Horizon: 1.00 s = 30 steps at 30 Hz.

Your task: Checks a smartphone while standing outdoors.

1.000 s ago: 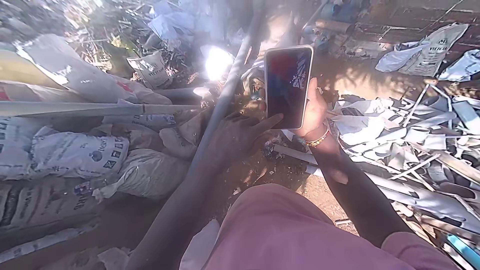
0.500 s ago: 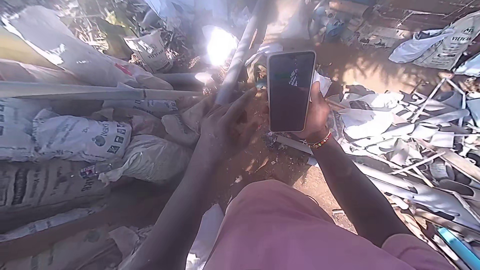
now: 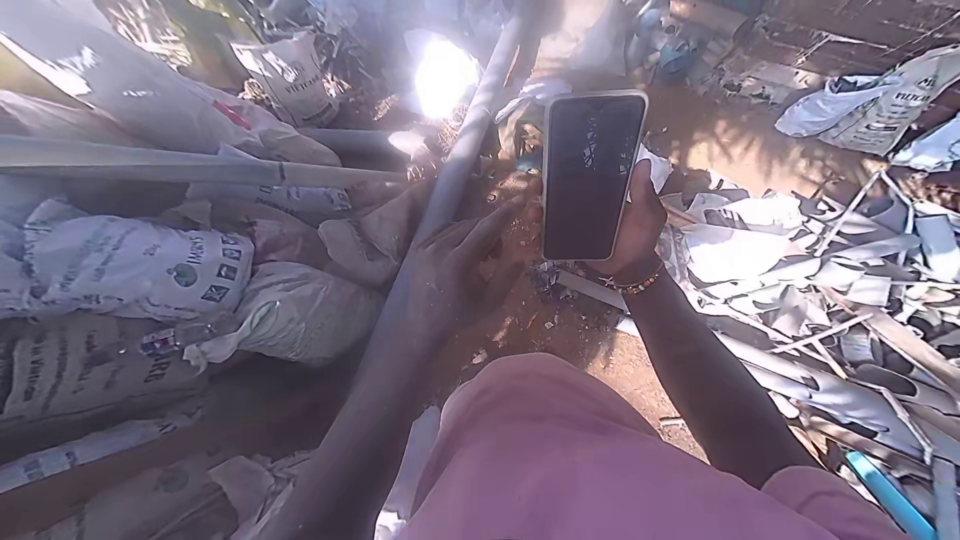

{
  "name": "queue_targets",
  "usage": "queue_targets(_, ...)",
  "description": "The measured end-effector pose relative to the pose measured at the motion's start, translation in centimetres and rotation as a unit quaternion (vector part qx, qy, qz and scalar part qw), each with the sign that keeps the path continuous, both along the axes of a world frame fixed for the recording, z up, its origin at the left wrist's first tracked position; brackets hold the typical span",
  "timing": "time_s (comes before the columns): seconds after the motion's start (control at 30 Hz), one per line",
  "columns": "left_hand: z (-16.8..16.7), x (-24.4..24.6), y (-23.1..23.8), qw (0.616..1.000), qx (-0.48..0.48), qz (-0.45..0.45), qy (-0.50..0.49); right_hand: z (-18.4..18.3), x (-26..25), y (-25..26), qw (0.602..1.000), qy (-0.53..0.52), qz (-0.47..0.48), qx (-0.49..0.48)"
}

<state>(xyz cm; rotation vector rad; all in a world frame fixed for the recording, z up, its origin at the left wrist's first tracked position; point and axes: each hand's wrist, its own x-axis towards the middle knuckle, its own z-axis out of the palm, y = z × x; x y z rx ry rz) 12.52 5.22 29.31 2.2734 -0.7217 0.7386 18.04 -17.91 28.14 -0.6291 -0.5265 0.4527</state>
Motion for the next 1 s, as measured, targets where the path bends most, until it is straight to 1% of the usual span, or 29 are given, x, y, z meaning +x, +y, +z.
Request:
queue_targets(0.1,-0.7,0.6,2.1,1.0,-0.004,0.006,-0.002,0.0,1.4,2.0,1.0,-0.003,0.028,0.014)
queue_targets(0.17,-1.1,1.2,3.6,1.0,-0.011,0.006,-0.007,-0.1,1.9,3.2,1.0,-0.005,0.026,0.008)
queue_targets(0.27,-0.8,2.3,5.7,0.999,-0.05,0.007,-0.007,-0.4,1.9,4.7,1.0,-0.012,0.019,-0.014)
queue_targets(0.37,1.9,3.8,6.9,0.992,-0.121,-0.017,0.012,-0.4,2.1,6.3,1.0,-0.01,0.025,-0.008)
queue_targets(0.43,4.0,4.9,7.3,0.987,-0.151,-0.044,0.013,-0.7,1.9,7.2,1.0,0.006,-0.001,-0.026)
queue_targets(0.47,4.8,5.4,7.4,0.986,-0.153,-0.061,0.015,-0.9,1.9,7.6,1.0,0.009,0.003,-0.026)
queue_targets(0.53,5.8,6.7,7.7,0.986,-0.146,-0.077,0.008,-1.2,2.2,8.3,0.999,0.008,0.049,-0.007)
queue_targets(0.57,6.1,7.3,7.7,0.986,-0.144,-0.081,0.001,-1.2,2.3,8.7,0.998,0.003,0.056,-0.009)
queue_targets(0.67,6.4,8.4,7.8,0.987,-0.132,-0.093,0.0,-1.4,2.1,9.3,0.998,0.006,0.053,-0.019)
queue_targets(0.87,6.3,9.8,8.1,0.987,-0.121,-0.091,0.056,-1.4,2.2,10.1,0.999,-0.001,0.039,-0.032)
queue_targets(0.97,5.7,10.2,8.8,0.981,-0.148,-0.119,0.05,-1.9,2.3,10.3,0.999,0.0,0.032,-0.032)
queue_targets(1.0,5.1,10.0,9.3,0.977,-0.163,-0.13,0.052,-2.1,2.1,10.2,0.999,0.003,0.017,-0.038)
